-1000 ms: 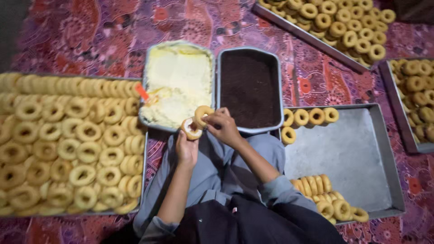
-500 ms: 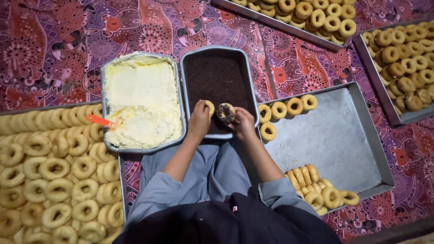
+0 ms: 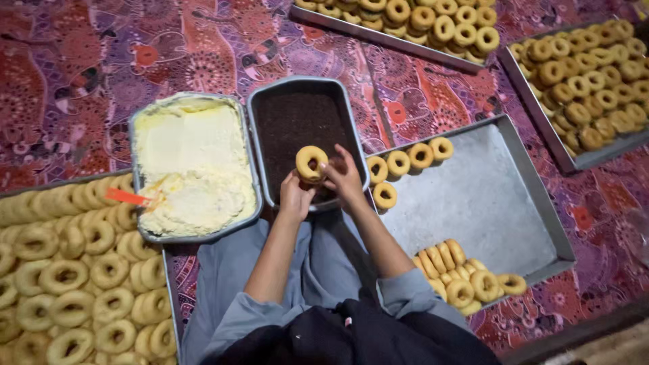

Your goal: The person sits on the floor and repeatedly picks up ring-shaped donuts, fills their centers with a white paste, and then places them into a tray of dark crumbs. The finished donuts are arranged on a metal tray.

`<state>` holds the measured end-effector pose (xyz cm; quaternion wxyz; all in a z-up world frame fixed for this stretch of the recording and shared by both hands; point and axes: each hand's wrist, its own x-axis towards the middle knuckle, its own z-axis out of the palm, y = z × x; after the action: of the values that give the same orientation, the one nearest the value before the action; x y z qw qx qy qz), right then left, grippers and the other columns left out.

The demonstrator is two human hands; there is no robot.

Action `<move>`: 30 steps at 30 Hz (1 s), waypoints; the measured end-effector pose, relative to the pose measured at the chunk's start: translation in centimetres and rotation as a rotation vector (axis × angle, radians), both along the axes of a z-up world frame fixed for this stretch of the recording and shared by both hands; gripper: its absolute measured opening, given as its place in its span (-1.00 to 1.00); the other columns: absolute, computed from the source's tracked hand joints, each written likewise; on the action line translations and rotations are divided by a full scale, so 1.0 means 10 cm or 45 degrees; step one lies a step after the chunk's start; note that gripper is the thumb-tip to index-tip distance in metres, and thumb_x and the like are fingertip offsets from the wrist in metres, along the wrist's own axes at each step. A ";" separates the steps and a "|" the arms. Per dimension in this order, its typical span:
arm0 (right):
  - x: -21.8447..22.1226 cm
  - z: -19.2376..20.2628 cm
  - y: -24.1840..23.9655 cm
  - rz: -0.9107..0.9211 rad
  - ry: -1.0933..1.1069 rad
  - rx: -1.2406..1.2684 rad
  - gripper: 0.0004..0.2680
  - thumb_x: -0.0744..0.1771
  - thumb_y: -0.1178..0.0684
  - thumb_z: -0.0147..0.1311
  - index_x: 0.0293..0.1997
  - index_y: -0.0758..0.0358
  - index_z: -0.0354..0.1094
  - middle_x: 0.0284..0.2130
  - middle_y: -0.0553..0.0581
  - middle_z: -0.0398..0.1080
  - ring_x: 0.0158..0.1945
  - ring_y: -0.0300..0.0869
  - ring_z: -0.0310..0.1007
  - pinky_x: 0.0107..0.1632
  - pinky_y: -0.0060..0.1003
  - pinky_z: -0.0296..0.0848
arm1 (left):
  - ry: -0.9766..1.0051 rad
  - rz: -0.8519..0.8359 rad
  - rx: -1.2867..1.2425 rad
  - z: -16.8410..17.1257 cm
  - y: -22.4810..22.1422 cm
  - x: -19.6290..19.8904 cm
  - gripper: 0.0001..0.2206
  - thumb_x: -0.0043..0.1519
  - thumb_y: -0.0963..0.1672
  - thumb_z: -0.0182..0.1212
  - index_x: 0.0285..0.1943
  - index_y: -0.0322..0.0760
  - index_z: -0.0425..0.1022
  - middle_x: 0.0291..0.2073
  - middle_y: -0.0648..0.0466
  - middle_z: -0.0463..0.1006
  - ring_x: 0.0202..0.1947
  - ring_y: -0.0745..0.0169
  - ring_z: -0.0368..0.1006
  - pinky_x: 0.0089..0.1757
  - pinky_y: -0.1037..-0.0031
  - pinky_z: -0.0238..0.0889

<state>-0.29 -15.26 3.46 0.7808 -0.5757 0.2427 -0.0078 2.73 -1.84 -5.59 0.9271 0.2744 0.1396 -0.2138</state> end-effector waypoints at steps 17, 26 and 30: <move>-0.90 -1.44 -2.31 -0.486 0.482 -0.433 -0.67 0.30 -0.01 0.26 0.06 0.30 0.22 -0.33 0.18 0.41 -0.29 -0.12 0.39 -0.21 -0.11 0.49 | -0.320 -0.072 1.320 0.73 0.23 -0.60 -0.63 0.27 -0.12 0.21 0.28 -0.23 0.45 0.32 -0.06 0.26 0.10 0.11 0.49 -0.08 0.42 0.44; -1.60 -0.91 -2.72 -0.032 1.067 -1.363 -0.34 0.24 -0.47 0.08 0.53 -0.30 -0.03 0.49 0.45 -0.17 0.51 0.49 -0.37 0.35 0.54 -0.19 | -1.489 0.597 1.758 2.41 0.13 -0.85 -0.13 0.24 -0.15 0.41 0.64 -0.20 -0.19 0.59 -0.30 -0.17 0.62 -0.36 -0.19 0.50 0.02 -0.16; -2.23 -0.59 -2.80 0.593 1.360 -1.527 -0.44 0.22 -0.46 0.14 0.33 -0.15 0.37 0.30 0.23 0.38 0.48 0.31 0.07 0.48 0.38 -0.13 | -1.537 0.771 1.859 2.84 0.21 -0.83 -0.09 0.26 -0.13 0.41 0.65 -0.20 -0.26 0.59 -0.32 -0.28 0.62 -0.42 -0.30 0.49 -0.09 -0.29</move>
<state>-22.55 -43.29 -2.47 0.1036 -0.8552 0.4098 0.2999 -5.57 0.28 22.85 0.4621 0.7932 -0.1941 0.3459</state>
